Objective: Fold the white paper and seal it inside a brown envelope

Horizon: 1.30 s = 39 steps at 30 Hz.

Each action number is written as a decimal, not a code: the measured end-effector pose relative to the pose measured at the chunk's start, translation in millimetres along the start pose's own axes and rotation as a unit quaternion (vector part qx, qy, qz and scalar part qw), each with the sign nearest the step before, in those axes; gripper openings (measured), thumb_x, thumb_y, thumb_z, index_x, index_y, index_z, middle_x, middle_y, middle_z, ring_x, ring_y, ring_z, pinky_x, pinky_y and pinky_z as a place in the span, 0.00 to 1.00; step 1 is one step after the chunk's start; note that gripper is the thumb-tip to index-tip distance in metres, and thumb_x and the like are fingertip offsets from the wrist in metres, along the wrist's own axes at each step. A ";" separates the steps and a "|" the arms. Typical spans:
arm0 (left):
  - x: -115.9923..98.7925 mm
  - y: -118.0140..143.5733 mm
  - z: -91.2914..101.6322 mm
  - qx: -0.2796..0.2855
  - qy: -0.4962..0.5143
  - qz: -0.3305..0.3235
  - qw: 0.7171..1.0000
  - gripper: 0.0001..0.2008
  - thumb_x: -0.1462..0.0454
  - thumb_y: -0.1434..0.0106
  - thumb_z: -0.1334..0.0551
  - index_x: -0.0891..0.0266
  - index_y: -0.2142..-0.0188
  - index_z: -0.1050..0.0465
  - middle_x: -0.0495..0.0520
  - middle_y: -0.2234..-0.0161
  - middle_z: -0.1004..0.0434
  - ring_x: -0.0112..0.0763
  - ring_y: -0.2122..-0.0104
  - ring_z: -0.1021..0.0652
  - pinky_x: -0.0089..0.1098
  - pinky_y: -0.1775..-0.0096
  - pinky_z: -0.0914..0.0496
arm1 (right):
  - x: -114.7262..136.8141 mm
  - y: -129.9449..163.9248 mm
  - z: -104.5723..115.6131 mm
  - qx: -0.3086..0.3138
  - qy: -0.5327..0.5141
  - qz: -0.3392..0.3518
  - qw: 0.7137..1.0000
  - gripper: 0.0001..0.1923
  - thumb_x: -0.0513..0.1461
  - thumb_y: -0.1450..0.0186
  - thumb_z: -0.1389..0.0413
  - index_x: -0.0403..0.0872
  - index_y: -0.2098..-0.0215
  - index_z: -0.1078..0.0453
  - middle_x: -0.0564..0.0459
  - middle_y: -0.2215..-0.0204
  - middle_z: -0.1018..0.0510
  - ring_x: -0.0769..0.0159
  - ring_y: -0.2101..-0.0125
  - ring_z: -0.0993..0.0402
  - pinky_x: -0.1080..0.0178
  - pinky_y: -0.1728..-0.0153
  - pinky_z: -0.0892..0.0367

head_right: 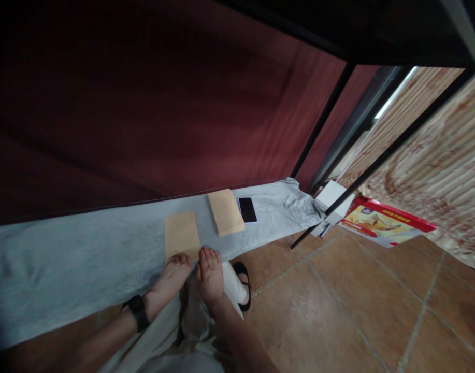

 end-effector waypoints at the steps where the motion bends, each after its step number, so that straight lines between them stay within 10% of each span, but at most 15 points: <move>1: 0.0 -1.4 1.1 0.015 -0.017 0.013 1.000 0.21 0.80 0.39 0.52 0.75 0.54 0.24 0.75 0.59 0.20 0.54 0.60 0.18 0.51 0.60 0.23 | 0.0 -0.1 0.1 0.000 -0.003 -0.001 1.000 0.27 0.34 0.28 0.52 0.40 0.32 0.38 0.41 0.35 0.31 0.57 0.33 0.39 0.47 0.32 0.40; 12: -5.1 -19.8 22.8 0.092 -0.041 0.029 0.994 0.18 0.81 0.38 0.45 0.74 0.53 0.23 0.70 0.58 0.19 0.45 0.58 0.18 0.40 0.57 0.24 | -6.0 1.1 2.6 0.018 -0.051 -0.007 0.999 0.25 0.38 0.23 0.57 0.40 0.31 0.39 0.39 0.35 0.31 0.56 0.33 0.38 0.45 0.33 0.41; 19: 52.1 -29.9 89.6 -0.046 0.110 0.199 0.973 0.12 0.70 0.30 0.47 0.67 0.54 0.26 0.62 0.61 0.19 0.39 0.63 0.17 0.34 0.61 0.26 | -6.1 -4.7 20.7 0.006 -0.185 -0.094 0.978 0.27 0.44 0.22 0.60 0.43 0.30 0.40 0.40 0.33 0.34 0.57 0.33 0.38 0.48 0.33 0.39; 22: 80.3 -25.3 88.6 -0.142 0.309 0.351 0.872 0.07 0.64 0.33 0.43 0.64 0.62 0.27 0.55 0.70 0.21 0.36 0.68 0.18 0.33 0.63 0.26 | -0.4 -16.3 15.8 0.008 -0.292 -0.162 0.943 0.29 0.49 0.22 0.58 0.42 0.32 0.36 0.39 0.34 0.32 0.56 0.34 0.35 0.49 0.34 0.37; 26: 69.6 -6.8 38.1 -0.191 0.660 0.420 0.593 0.10 0.59 0.41 0.35 0.64 0.66 0.28 0.52 0.74 0.21 0.34 0.73 0.18 0.37 0.63 0.22 | 8.6 -29.7 -6.8 0.043 -0.458 -0.268 0.846 0.35 0.59 0.28 0.53 0.41 0.40 0.28 0.38 0.46 0.21 0.54 0.51 0.20 0.53 0.50 0.23; 28: 52.2 4.0 14.2 -0.183 0.728 0.407 0.520 0.14 0.58 0.46 0.30 0.64 0.65 0.27 0.53 0.70 0.18 0.35 0.70 0.17 0.38 0.60 0.21 | 11.9 -32.2 -16.7 0.060 -0.514 -0.300 0.801 0.36 0.62 0.32 0.48 0.41 0.44 0.26 0.40 0.54 0.18 0.55 0.60 0.18 0.54 0.58 0.21; 33: 29.5 21.0 -15.1 -0.162 0.773 0.412 0.455 0.22 0.57 0.51 0.26 0.65 0.59 0.24 0.57 0.62 0.15 0.39 0.63 0.16 0.42 0.55 0.21 | 7.9 -36.6 -27.1 0.042 -0.572 -0.350 0.741 0.31 0.57 0.40 0.38 0.41 0.51 0.26 0.43 0.62 0.17 0.60 0.69 0.20 0.58 0.67 0.23; 39: 34.1 16.5 -28.3 -0.149 0.776 0.440 0.427 0.16 0.57 0.49 0.27 0.62 0.65 0.26 0.56 0.65 0.16 0.36 0.65 0.16 0.40 0.56 0.21 | -5.7 -52.8 -38.6 0.045 -0.537 -0.361 0.761 0.25 0.49 0.44 0.38 0.43 0.53 0.26 0.53 0.71 0.20 0.66 0.77 0.26 0.62 0.74 0.25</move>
Point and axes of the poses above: each hand's wrist, its own y-axis away from the middle knuckle, its own z-axis out of the back of the hand, x = y × z, the point moved 3 cm from there along -y, towards the middle knuckle
